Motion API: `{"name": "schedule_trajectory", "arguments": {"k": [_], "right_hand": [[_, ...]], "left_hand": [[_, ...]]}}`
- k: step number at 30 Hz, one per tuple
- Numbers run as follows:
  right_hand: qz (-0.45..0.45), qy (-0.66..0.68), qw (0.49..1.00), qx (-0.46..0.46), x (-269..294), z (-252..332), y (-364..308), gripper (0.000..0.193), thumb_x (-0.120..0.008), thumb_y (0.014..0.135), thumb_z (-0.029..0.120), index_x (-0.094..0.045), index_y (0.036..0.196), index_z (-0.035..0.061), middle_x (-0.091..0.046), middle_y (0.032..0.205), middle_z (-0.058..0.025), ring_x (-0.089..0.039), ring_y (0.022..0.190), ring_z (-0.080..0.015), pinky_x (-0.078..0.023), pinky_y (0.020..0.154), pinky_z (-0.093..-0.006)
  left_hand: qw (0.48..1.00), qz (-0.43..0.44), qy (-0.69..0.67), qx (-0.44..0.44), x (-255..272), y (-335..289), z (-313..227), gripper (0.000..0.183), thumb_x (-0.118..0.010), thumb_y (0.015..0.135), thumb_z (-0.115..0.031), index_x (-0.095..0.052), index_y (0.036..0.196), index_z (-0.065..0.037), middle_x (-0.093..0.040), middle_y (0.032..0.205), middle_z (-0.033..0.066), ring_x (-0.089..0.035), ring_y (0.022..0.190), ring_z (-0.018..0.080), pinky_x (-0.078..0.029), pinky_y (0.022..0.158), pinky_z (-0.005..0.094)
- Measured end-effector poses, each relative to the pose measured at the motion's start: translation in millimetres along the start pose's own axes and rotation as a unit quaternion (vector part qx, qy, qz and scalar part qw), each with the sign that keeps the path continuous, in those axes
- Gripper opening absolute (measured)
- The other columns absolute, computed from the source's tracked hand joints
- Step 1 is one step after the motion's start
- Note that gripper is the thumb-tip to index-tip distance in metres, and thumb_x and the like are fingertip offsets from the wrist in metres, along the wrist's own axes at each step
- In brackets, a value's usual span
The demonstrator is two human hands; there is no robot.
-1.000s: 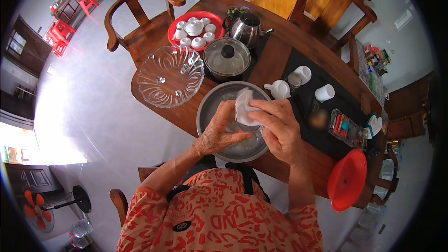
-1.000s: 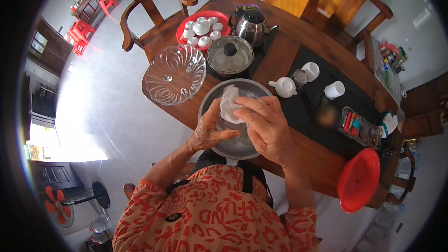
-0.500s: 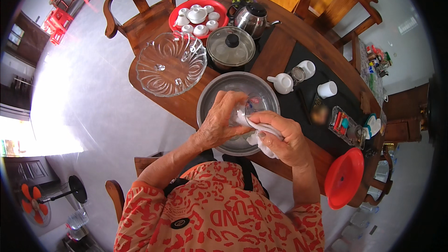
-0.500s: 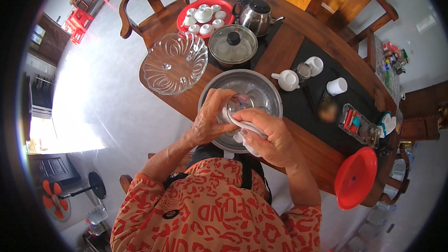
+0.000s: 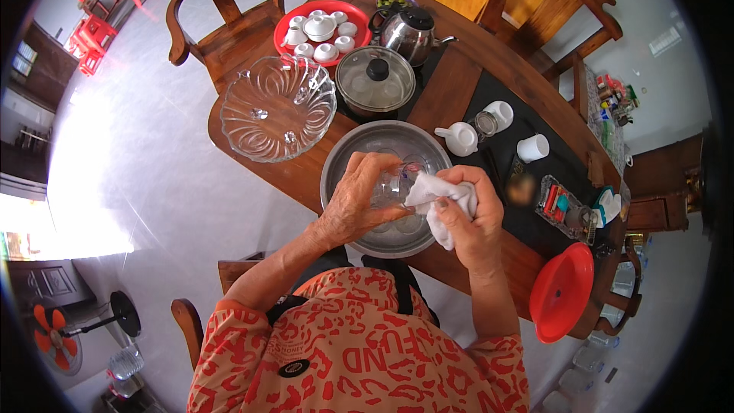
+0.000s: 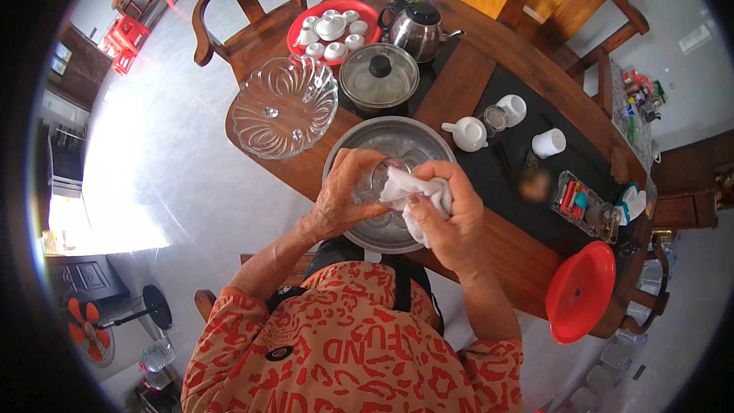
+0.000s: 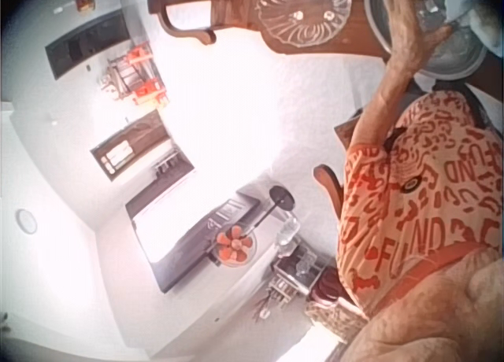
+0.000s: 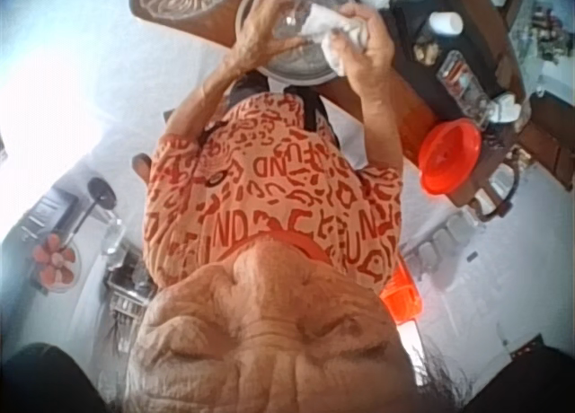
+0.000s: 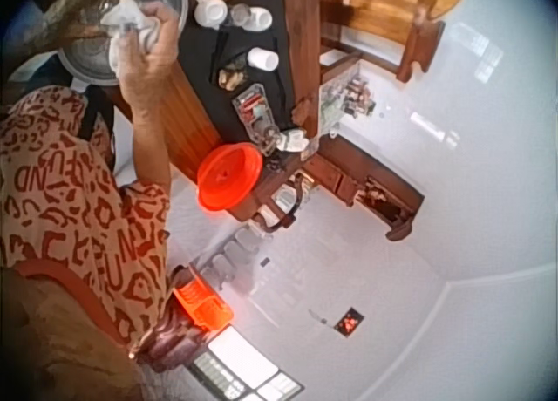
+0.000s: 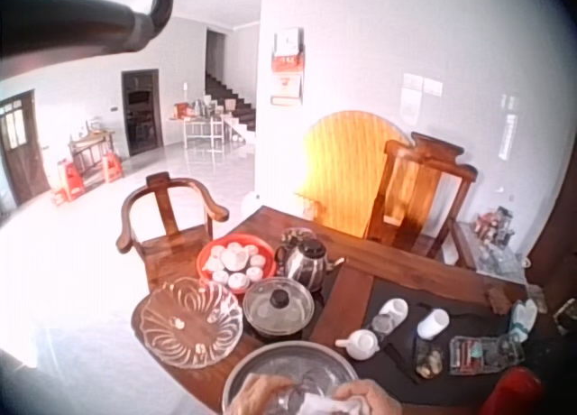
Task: The person wipes the inside and outside of small glass cups with a white cloth over a red basin. They place the cleaned cups into a metal tray. The person then wipes a large glass bowl and places it on the table.
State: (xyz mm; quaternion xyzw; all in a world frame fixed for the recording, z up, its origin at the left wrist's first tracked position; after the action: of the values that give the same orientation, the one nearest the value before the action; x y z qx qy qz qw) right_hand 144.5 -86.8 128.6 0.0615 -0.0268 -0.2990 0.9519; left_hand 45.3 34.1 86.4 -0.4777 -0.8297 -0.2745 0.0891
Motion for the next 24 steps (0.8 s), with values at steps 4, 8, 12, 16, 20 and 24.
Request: {"name": "schedule_trajectory", "arguments": {"k": [4,8,12,16,20,24], "right_hand": [[0.076,-0.143,0.978,0.129,-10,22,7,0.018,-0.059,0.086,0.004,-0.057,0.104,0.0001,-0.054,0.101,-0.0097,-0.054,0.087,-0.0152,-0.044,0.076,-0.0257],[0.073,-0.261,0.945,0.182,-13,16,24,0.022,-0.063,0.078,-0.004,-0.060,0.098,0.0031,-0.053,0.095,-0.0088,-0.056,0.084,-0.0193,-0.046,0.071,-0.0297],[0.032,-0.294,0.943,0.152,-11,12,27,0.026,-0.069,0.068,-0.007,-0.059,0.088,0.0072,-0.054,0.085,-0.0074,-0.058,0.078,-0.0246,-0.048,0.065,-0.0331],[0.061,-0.369,0.918,0.134,-12,3,20,0.029,-0.071,0.066,-0.005,-0.056,0.087,0.0071,-0.055,0.081,-0.0069,-0.058,0.079,-0.0270,-0.048,0.065,-0.0349],[0.143,-0.375,0.912,0.082,-18,6,12,0.032,-0.072,0.065,-0.004,-0.056,0.090,0.0068,-0.056,0.083,-0.0073,-0.059,0.079,-0.0273,-0.048,0.066,-0.0360],[0.116,-0.304,0.933,0.153,-28,17,18,0.037,-0.073,0.063,-0.006,-0.054,0.092,0.0064,-0.055,0.085,-0.0092,-0.059,0.078,-0.0289,-0.050,0.067,-0.0369]], "left_hand": [[1.000,0.020,-0.001,0.003,-2,-1,0,0.061,-0.081,0.063,-0.014,-0.049,0.115,-0.005,-0.055,0.110,0.0088,-0.050,0.101,0.0295,-0.046,0.085,0.0402],[1.000,0.021,0.000,-0.004,-6,-2,-1,0.061,-0.081,0.063,-0.014,-0.049,0.114,-0.005,-0.055,0.109,0.0093,-0.050,0.100,0.0298,-0.046,0.083,0.0405],[1.000,0.009,0.011,-0.024,-4,-2,-2,0.062,-0.081,0.062,-0.014,-0.050,0.114,-0.005,-0.056,0.108,0.0092,-0.051,0.100,0.0302,-0.046,0.083,0.0406],[0.999,0.013,0.032,-0.032,-4,-3,-2,0.061,-0.081,0.062,-0.014,-0.050,0.114,-0.006,-0.056,0.107,0.0089,-0.050,0.099,0.0307,-0.045,0.084,0.0404],[0.999,0.016,0.019,-0.020,-7,-7,2,0.060,-0.081,0.062,-0.013,-0.051,0.113,-0.007,-0.057,0.106,0.0087,-0.050,0.098,0.0310,-0.045,0.084,0.0403],[1.000,0.021,0.004,-0.020,-11,-6,5,0.061,-0.081,0.062,-0.015,-0.051,0.114,-0.007,-0.056,0.107,0.0085,-0.049,0.098,0.0302,-0.045,0.084,0.0400]]}}
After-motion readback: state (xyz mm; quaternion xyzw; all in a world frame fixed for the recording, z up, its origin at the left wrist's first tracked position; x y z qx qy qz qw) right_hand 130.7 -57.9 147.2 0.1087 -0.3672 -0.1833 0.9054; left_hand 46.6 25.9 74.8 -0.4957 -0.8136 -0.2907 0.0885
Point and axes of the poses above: each hand's wrist, its own y-axis towards the middle knuckle, its own x-axis out of the back of the hand, z = x × y, the point moved 7 cm from there along y, towards the middle knuckle
